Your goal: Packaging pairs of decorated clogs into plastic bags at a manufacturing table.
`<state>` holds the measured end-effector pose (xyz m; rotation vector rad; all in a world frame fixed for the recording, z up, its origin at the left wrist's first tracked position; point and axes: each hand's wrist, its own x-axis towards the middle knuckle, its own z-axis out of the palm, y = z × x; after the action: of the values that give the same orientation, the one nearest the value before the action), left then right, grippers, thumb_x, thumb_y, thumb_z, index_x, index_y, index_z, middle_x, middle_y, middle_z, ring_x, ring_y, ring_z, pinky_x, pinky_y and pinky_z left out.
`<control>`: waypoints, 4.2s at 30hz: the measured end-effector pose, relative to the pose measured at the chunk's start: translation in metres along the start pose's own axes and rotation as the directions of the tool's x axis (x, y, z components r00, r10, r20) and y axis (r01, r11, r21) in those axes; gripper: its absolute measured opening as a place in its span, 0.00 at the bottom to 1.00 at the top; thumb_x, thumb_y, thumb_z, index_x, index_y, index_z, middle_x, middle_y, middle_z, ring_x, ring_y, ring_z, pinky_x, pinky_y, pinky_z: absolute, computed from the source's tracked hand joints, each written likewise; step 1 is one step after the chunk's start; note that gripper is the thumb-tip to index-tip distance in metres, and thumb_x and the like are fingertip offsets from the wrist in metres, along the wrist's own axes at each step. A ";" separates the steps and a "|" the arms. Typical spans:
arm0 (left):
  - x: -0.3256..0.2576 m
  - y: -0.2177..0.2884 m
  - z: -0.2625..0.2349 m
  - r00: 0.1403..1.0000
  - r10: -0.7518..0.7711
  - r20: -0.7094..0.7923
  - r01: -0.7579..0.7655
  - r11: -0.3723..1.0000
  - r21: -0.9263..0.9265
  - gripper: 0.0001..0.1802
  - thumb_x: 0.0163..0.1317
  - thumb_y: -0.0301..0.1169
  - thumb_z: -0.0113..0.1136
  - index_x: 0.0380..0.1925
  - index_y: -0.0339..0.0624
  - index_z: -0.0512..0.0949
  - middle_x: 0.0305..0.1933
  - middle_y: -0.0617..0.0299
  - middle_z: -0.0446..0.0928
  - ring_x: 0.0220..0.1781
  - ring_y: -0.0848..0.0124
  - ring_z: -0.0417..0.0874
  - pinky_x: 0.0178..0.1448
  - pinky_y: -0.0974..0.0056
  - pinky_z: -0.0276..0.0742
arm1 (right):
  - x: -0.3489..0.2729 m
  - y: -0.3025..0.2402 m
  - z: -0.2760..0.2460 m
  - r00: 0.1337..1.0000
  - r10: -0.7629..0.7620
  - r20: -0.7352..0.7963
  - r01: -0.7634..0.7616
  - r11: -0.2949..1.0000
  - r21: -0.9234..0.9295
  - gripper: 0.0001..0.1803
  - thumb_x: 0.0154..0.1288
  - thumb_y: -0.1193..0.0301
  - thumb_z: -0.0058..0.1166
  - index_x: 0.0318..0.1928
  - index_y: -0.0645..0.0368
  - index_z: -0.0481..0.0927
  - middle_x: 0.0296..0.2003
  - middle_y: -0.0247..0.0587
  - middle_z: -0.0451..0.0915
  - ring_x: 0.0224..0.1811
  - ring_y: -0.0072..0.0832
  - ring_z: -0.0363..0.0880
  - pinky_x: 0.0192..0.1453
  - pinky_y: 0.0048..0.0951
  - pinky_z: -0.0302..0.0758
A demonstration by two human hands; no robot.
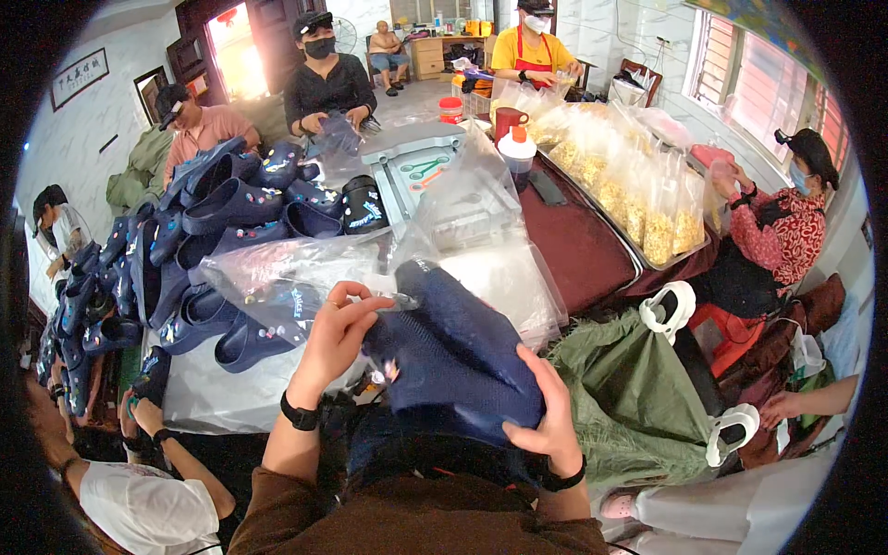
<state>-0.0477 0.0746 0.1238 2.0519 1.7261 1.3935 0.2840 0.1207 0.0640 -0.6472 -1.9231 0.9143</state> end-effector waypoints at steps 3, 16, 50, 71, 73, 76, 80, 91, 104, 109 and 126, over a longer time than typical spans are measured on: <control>-0.002 -0.002 0.003 1.000 -0.009 0.024 0.011 0.994 -0.111 0.16 0.65 0.18 0.60 0.51 0.43 0.85 0.46 0.57 0.73 0.36 0.67 0.76 0.41 0.66 0.73 | -0.004 0.007 0.015 0.960 0.240 -0.146 -0.166 0.903 0.398 0.53 0.37 0.67 0.66 0.70 0.71 0.67 0.65 0.52 0.73 0.68 0.39 0.71 0.75 0.34 0.61; -0.006 -0.007 0.017 0.982 -0.108 0.154 0.127 0.984 -0.123 0.17 0.66 0.18 0.57 0.51 0.45 0.86 0.69 0.51 0.74 0.36 0.71 0.79 0.50 0.66 0.76 | 0.005 -0.005 0.001 0.993 0.028 0.113 -0.020 0.997 -0.077 0.54 0.31 0.64 0.69 0.68 0.66 0.71 0.47 0.51 0.76 0.49 0.43 0.78 0.60 0.33 0.71; -0.014 0.019 0.016 0.940 -0.141 0.311 0.200 0.966 -0.164 0.28 0.68 0.27 0.61 0.69 0.43 0.71 0.70 0.50 0.74 0.56 0.61 0.83 0.52 0.63 0.80 | -0.003 0.011 0.022 0.988 0.155 -0.002 -0.151 0.965 0.217 0.52 0.40 0.67 0.70 0.70 0.68 0.69 0.58 0.49 0.77 0.61 0.36 0.75 0.70 0.32 0.65; -0.075 -0.071 0.054 0.684 -0.682 0.258 0.402 0.058 -0.914 0.35 0.77 0.46 0.55 0.75 0.40 0.61 0.63 0.57 0.75 0.62 0.65 0.76 0.66 0.60 0.72 | -0.010 0.015 0.047 0.976 0.219 -0.018 -0.212 0.959 0.187 0.50 0.44 0.69 0.72 0.71 0.67 0.68 0.63 0.56 0.75 0.67 0.41 0.74 0.72 0.38 0.66; -0.071 -0.060 0.051 0.765 -0.633 0.117 0.519 0.499 -0.694 0.42 0.73 0.39 0.61 0.78 0.37 0.52 0.74 0.47 0.65 0.74 0.62 0.68 0.76 0.58 0.63 | -0.010 0.007 0.041 0.986 0.167 -0.023 -0.160 0.970 0.183 0.51 0.42 0.69 0.72 0.71 0.67 0.68 0.60 0.55 0.76 0.64 0.41 0.75 0.71 0.38 0.67; -0.069 -0.054 0.046 0.885 -0.463 -0.053 0.370 0.767 -0.524 0.46 0.69 0.28 0.64 0.80 0.36 0.48 0.74 0.46 0.64 0.74 0.62 0.67 0.75 0.59 0.63 | -0.002 -0.025 0.028 0.996 0.086 -0.012 -0.086 0.996 0.017 0.52 0.39 0.68 0.72 0.70 0.68 0.69 0.57 0.54 0.77 0.61 0.42 0.76 0.70 0.38 0.67; -0.037 -0.017 0.028 0.903 -0.428 0.046 0.308 0.569 -0.762 0.54 0.66 0.24 0.66 0.81 0.41 0.39 0.72 0.46 0.65 0.69 0.62 0.71 0.71 0.61 0.68 | -0.002 -0.032 0.022 0.998 0.031 -0.062 -0.033 0.999 -0.028 0.54 0.37 0.66 0.71 0.70 0.69 0.68 0.56 0.54 0.76 0.60 0.43 0.76 0.69 0.40 0.68; -0.040 -0.071 0.058 0.698 -0.241 0.674 0.661 -0.145 -0.736 0.24 0.76 0.42 0.57 0.66 0.45 0.71 0.64 0.59 0.78 0.63 0.63 0.80 0.68 0.55 0.75 | -0.013 -0.024 0.028 0.981 0.058 -0.185 -0.064 0.998 -0.026 0.54 0.40 0.68 0.69 0.72 0.70 0.64 0.62 0.57 0.74 0.64 0.45 0.75 0.71 0.40 0.66; -0.078 -0.109 0.063 0.655 -0.628 0.421 0.629 0.144 -0.764 0.22 0.80 0.40 0.48 0.63 0.36 0.72 0.59 0.54 0.81 0.56 0.67 0.84 0.58 0.60 0.83 | 0.008 -0.031 0.059 0.999 0.047 0.006 -0.042 0.932 -0.360 0.53 0.41 0.59 0.75 0.71 0.58 0.68 0.43 0.50 0.73 0.43 0.48 0.79 0.47 0.44 0.78; -0.073 -0.092 0.028 0.610 -0.501 0.615 0.684 -0.060 -0.727 0.34 0.75 0.40 0.57 0.74 0.38 0.57 0.62 0.58 0.78 0.61 0.69 0.81 0.56 0.64 0.82 | 0.025 -0.020 0.073 0.998 0.007 0.059 0.016 0.928 -0.372 0.54 0.44 0.56 0.74 0.73 0.56 0.66 0.46 0.53 0.74 0.44 0.51 0.80 0.48 0.46 0.79; -0.084 -0.059 0.034 0.921 -0.376 -0.099 0.329 0.889 -0.318 0.39 0.59 0.16 0.62 0.73 0.42 0.67 0.70 0.52 0.75 0.66 0.66 0.78 0.62 0.64 0.77 | 0.023 -0.023 0.115 0.995 0.098 0.017 -0.083 0.914 -0.397 0.59 0.46 0.51 0.77 0.74 0.60 0.59 0.50 0.58 0.71 0.52 0.55 0.77 0.55 0.49 0.76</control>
<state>-0.0605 0.0402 0.0220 1.4202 1.7125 1.6059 0.1704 0.0851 0.0548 -0.9681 -2.1480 0.5932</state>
